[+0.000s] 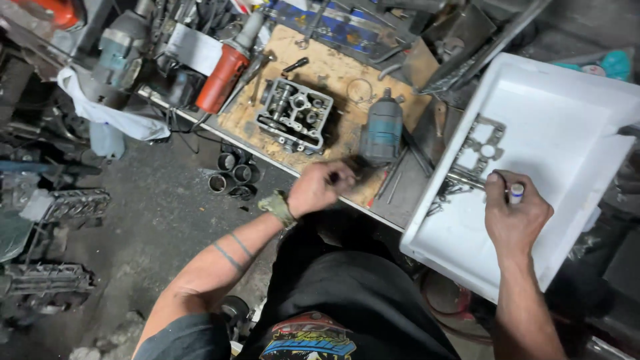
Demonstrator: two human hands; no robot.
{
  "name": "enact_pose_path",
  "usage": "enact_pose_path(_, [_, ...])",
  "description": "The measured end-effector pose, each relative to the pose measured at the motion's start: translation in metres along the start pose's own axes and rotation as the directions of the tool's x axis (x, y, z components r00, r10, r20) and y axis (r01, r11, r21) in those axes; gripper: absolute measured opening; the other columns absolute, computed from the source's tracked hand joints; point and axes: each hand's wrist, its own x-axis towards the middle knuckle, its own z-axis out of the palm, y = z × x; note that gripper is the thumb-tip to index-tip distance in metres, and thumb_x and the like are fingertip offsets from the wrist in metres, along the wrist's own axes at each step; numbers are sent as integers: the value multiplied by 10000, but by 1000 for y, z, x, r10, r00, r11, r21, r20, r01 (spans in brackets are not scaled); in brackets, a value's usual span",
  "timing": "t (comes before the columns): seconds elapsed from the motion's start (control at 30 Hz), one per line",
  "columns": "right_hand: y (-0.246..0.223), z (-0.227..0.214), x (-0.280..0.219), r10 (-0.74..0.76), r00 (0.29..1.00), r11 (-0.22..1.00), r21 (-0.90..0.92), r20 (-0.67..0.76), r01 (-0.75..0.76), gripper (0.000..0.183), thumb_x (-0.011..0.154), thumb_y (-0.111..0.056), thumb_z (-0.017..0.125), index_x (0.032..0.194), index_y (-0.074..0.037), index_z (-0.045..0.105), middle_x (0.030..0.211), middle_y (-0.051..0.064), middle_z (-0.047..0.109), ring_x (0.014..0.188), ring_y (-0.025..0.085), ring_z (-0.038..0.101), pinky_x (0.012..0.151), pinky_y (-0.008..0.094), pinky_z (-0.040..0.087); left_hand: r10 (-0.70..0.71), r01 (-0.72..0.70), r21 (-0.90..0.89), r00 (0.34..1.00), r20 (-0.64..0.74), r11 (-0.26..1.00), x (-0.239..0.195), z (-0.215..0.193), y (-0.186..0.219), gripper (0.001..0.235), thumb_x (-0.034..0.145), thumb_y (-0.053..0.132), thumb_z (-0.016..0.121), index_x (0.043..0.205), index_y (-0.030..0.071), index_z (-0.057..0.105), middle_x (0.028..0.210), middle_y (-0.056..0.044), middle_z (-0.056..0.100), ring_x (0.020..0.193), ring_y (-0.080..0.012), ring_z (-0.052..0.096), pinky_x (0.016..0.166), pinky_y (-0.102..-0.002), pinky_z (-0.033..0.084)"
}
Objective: The person uses a cordless impact wrench to remove bolts from an engine cylinder head on a workbench. They then remove the camshaft and gear, place them in a white tray, and mark the camshaft with a marker.
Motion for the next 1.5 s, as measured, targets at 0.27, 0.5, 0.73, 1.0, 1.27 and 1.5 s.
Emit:
enact_pose_path(0.27, [-136,122,-39,-252,967,905,364,42,220,118,867,-63,890,929,-151,844,742,41,776,685,271,751,674,340,603,127,63,501,933,-336,863,-22,-136,-157,401,914,228,805,1263,102,653,1084,-168,669,1063,-431,682,858,-558,598])
enact_pose_path(0.5, [-206,271,-29,-317,922,934,241,223,263,229,889,-108,809,1113,-133,766,897,122,710,813,444,742,660,551,607,268,-135,482,938,-220,866,3,-139,-200,237,1015,245,717,1235,161,742,1085,-86,689,1079,-312,691,859,-438,626])
enact_pose_path(0.73, [-175,358,-20,-282,909,932,-137,306,335,392,788,-168,821,1150,-280,723,1069,9,684,793,402,754,715,540,643,389,-262,437,892,-231,861,20,-137,-230,174,1041,360,699,1160,263,780,1082,36,746,1099,-201,691,883,-378,623])
enact_pose_path(1.0, [-229,306,-26,-482,871,873,-35,99,487,463,691,-83,756,1126,-240,742,944,-22,653,771,310,734,675,407,605,262,-329,-105,877,-402,938,-17,-174,-154,211,972,297,819,1174,241,796,1155,1,744,982,-259,734,874,-406,626])
enact_pose_path(1.27, [-270,271,-31,-396,897,917,138,196,375,459,1017,-553,593,1162,-156,771,1139,48,750,744,334,720,657,427,616,-215,236,-820,966,141,522,-20,-174,-123,406,839,200,925,1171,76,727,996,-84,702,936,-196,695,816,-357,604])
enact_pose_path(1.5, [-288,258,-9,229,922,733,567,313,-375,152,912,-102,811,848,22,751,675,172,683,644,231,675,642,366,551,-118,141,-528,990,77,837,-23,-173,-114,551,690,387,1007,1092,106,754,924,-138,784,945,-251,753,800,-399,576])
